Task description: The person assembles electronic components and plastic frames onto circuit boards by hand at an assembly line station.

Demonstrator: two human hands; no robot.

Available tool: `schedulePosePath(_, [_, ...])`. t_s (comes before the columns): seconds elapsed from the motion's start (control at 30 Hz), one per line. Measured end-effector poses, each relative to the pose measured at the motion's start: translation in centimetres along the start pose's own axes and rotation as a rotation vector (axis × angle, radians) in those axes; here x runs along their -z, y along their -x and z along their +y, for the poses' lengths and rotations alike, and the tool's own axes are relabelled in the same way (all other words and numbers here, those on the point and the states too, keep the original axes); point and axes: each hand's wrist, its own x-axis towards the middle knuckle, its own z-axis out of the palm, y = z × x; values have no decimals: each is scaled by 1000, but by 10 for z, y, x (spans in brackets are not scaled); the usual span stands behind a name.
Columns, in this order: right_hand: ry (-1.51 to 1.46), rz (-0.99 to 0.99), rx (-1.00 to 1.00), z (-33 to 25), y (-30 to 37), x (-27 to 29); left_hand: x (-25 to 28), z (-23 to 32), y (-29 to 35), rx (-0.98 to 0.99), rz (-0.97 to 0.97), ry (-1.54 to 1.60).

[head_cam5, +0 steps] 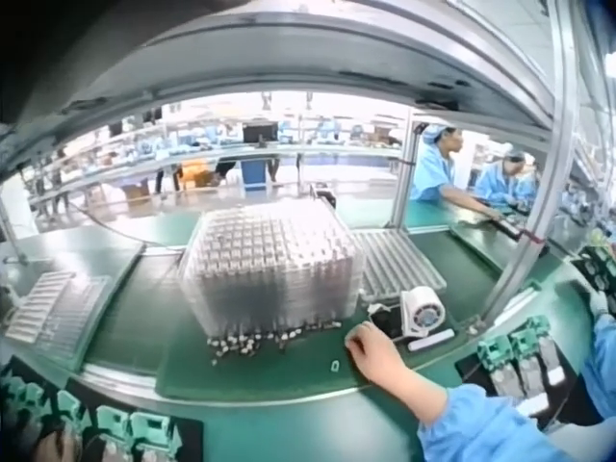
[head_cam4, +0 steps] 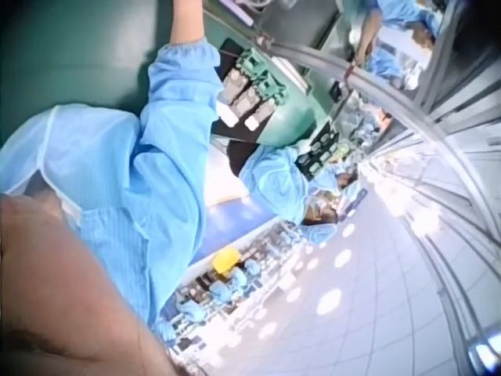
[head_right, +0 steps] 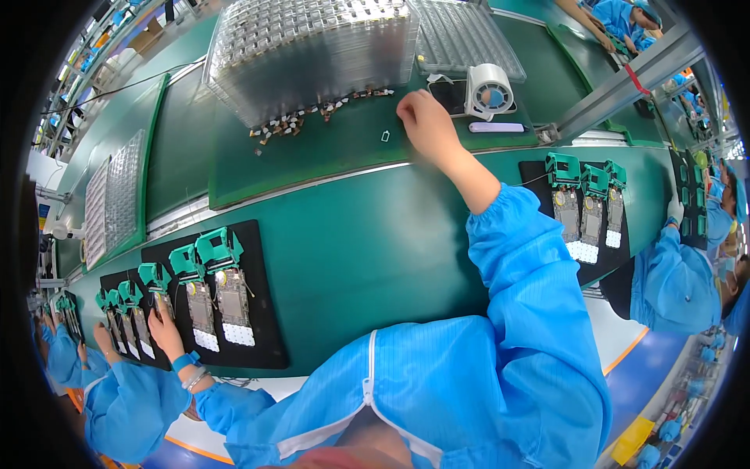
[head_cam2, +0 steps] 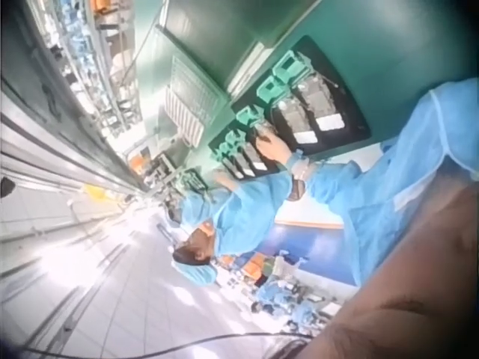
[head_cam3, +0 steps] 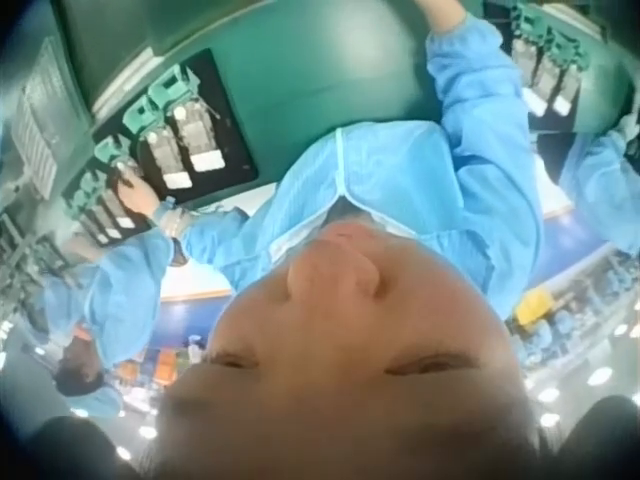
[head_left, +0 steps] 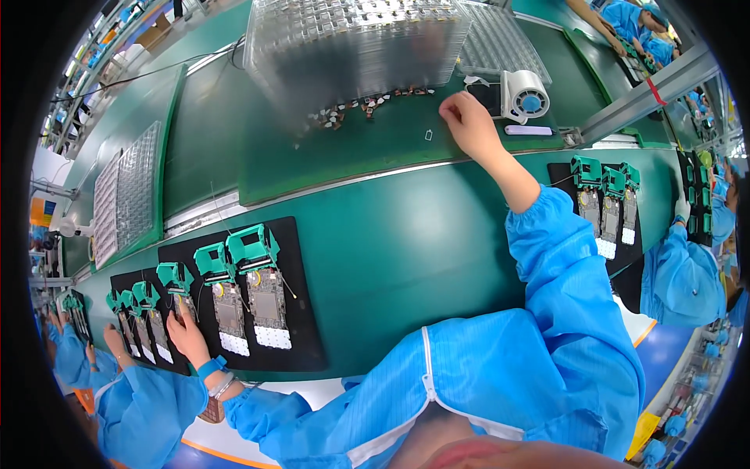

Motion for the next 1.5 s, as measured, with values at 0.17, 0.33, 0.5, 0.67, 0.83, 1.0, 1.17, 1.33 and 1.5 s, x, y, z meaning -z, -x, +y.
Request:
schedulePosePath(0.17, [-223,150,48,-10,-24,-15,-12,-21,-14,-88,91,-62])
schedulePosePath(0.33, [-126,197,8,-13,-33,-25,0,1,-18,-99,38,-70])
schedulePosePath(0.5, [-84,157,12,-42,-35,-31,-5,-91,-48,65,-15,226])
schedulePosePath(0.67, [-237,168,-78,-63,-39,-21,-12,-26,-34,10,14,575])
schedulePosePath(0.83, [-660,-60,-463,-131,-40,-19,8,-8,-17,64,12,337])
schedulePosePath(1.0, [-1207,-298,-416,-246,-27,-28,41,1,-18,-94,-101,501])
schedulePosePath(1.17, [-1286,-473,-245,-359,-13,-79,61,-16,-33,-228,-302,637])
schedulePosePath(1.33, [-1189,-502,-274,-422,2,-119,78,-13,-45,-414,-376,613])
schedulePosePath(1.5, [-1134,-506,-318,-441,13,-133,80,14,-45,-690,-309,519])
